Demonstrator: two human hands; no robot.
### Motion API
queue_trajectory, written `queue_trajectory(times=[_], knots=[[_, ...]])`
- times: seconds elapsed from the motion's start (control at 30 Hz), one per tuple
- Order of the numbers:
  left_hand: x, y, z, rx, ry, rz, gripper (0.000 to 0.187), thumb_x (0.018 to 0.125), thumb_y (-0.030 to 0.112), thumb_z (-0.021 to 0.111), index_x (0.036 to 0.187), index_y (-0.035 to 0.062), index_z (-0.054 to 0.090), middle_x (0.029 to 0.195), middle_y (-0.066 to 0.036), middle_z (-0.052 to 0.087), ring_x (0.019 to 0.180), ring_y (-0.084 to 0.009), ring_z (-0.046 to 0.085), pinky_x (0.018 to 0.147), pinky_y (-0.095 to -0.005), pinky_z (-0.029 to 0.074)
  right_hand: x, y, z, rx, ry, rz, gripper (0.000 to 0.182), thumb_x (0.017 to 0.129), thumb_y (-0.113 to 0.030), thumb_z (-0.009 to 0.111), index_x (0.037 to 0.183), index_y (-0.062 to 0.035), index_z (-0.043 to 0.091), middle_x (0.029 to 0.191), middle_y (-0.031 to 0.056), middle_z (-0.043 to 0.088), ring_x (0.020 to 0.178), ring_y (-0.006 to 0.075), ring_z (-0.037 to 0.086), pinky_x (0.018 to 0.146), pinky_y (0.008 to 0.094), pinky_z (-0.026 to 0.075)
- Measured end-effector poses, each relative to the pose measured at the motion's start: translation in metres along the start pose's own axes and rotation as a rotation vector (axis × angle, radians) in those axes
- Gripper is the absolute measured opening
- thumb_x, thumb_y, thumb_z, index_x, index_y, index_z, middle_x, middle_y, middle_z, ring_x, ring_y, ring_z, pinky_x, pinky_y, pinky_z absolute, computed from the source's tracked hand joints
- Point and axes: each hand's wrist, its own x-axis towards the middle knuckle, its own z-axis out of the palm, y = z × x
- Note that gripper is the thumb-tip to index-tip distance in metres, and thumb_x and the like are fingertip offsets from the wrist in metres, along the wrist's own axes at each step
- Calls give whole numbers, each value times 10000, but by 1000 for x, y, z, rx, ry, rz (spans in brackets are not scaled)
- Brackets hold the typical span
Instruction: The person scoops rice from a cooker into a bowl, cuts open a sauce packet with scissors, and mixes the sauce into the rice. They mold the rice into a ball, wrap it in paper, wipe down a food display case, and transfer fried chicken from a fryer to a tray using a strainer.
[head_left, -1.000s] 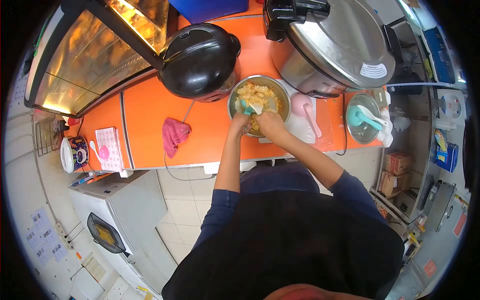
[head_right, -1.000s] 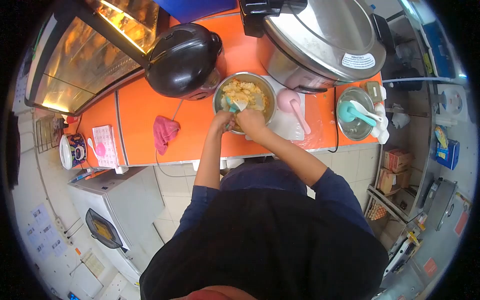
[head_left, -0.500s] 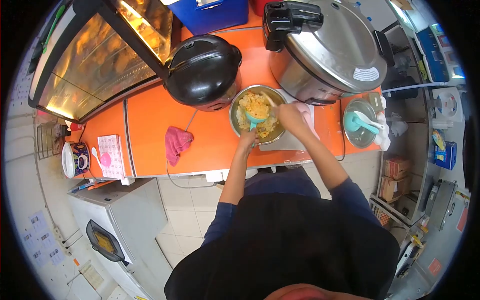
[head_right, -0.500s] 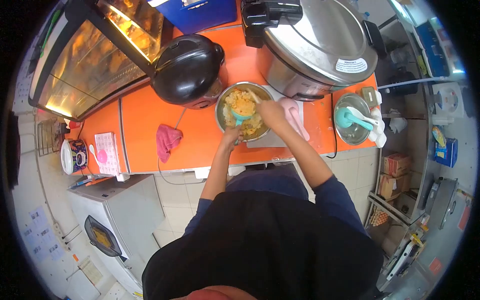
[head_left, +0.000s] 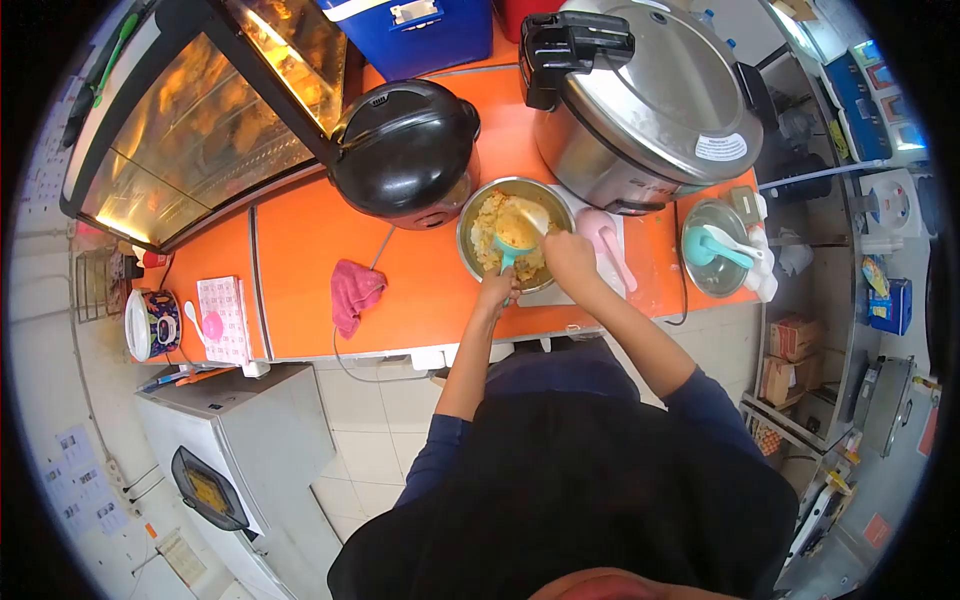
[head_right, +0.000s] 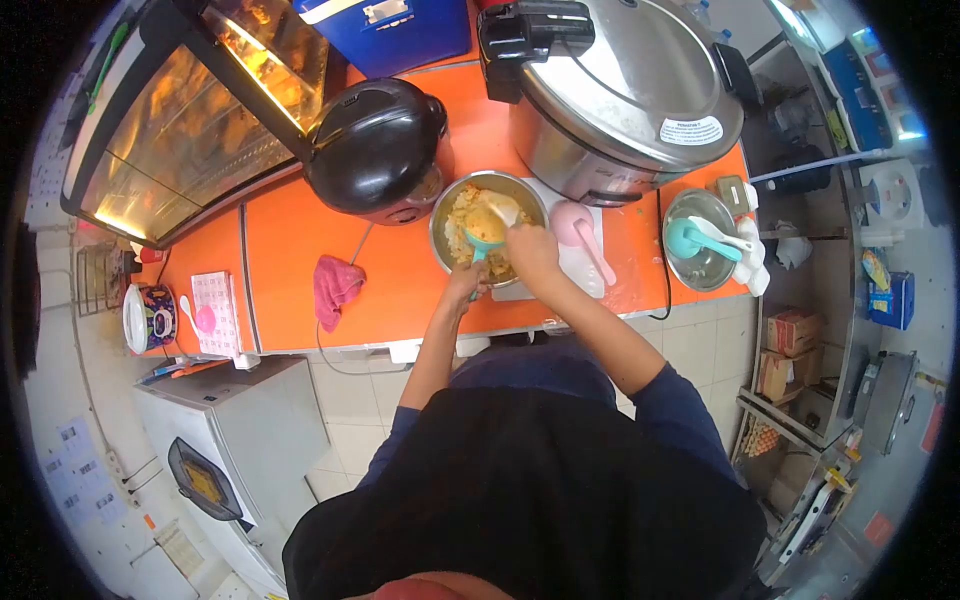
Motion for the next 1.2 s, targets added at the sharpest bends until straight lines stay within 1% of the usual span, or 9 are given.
queue_trajectory(times=[0.23, 0.4, 0.63, 0.73, 0.97, 1.03, 1.07, 1.13, 1.2], knots=[[-15, -2, 10, 23, 20, 25, 191, 919, 241, 438, 903, 55, 476, 604, 7, 448, 415, -50, 385, 351, -188, 293, -51, -36, 15, -92, -91, 3, 226, 811, -152, 519, 902, 46, 579, 570, 109, 605, 507, 220, 621, 424, 306, 486], [-22, -8, 13, 54, -11, 59, 182, 918, 228, 438, 906, 51, 478, 607, 10, 444, 425, -48, 377, 362, -188, 286, -35, -23, 18, -67, 12, 79, 392, 874, -222, 466, 1057, 123, 502, 527, 94, 589, 468, 206, 609, 414, 302, 477], [-28, -9, -7, -23, 41, 122, 222, 920, 263, 446, 926, 43, 476, 616, 17, 425, 435, -47, 352, 378, -185, 279, -80, -18, 6, 27, -58, 48, 375, 897, -267, 432, 1049, 64, 523, 530, 110, 577, 477, 248, 601, 420, 348, 474], [-46, 0, -22, 24, 42, 178, 224, 919, 280, 454, 937, 57, 476, 625, 21, 411, 438, -42, 341, 382, -177, 266, -74, -1, -9, 76, -71, 191, 385, 897, -289, 429, 1102, 27, 506, 505, 113, 552, 464, 291, 583, 424, 391, 469], [-83, 7, -42, 17, -85, 278, 208, 934, 283, 428, 982, 86, 473, 625, 30, 364, 445, -31, 301, 386, -173, 248, -70, 4, 43, 516, -197, 223, 514, 895, -365, 443, 1247, -5, 336, 825, 282, 550, 782, 446, 559, 674, 485, 468], [-92, 6, -43, 22, -101, 278, 216, 938, 286, 423, 984, 80, 466, 622, 30, 353, 452, -31, 295, 390, -174, 255, -70, 12, 70, 533, 189, 597, 488, 910, -324, 433, 1257, 9, 350, 872, 250, 558, 800, 399, 580, 669, 432, 489], [-96, 4, -44, 14, -88, 283, 217, 941, 284, 415, 988, 78, 464, 619, 30, 353, 445, -30, 294, 390, -172, 253, -68, 20, 79, 533, 190, 606, 488, 910, -324, 433, 1257, 9, 350, 872, 250, 558, 800, 399, 580, 669, 432, 489], [-98, -1, -46, 8, -76, 290, 218, 944, 281, 406, 992, 76, 462, 615, 30, 353, 439, -29, 293, 390, -170, 251, -59, 38, 97, 1198, -106, 752, 406, 896, -239, 477, 1213, 3, 402, 893, 175, 553, 733, 281, 611, 629, 338, 519], [-98, -8, -50, -42, -72, 319, 212, 950, 267, 392, 998, 70, 455, 613, 31, 354, 427, -28, 295, 386, -170, 242, -55, 42, 127, 1365, 1, 637, 342, 884, -197, 488, 1157, 3, 437, 818, 121, 530, 674, 207, 594, 579, 294, 505]])
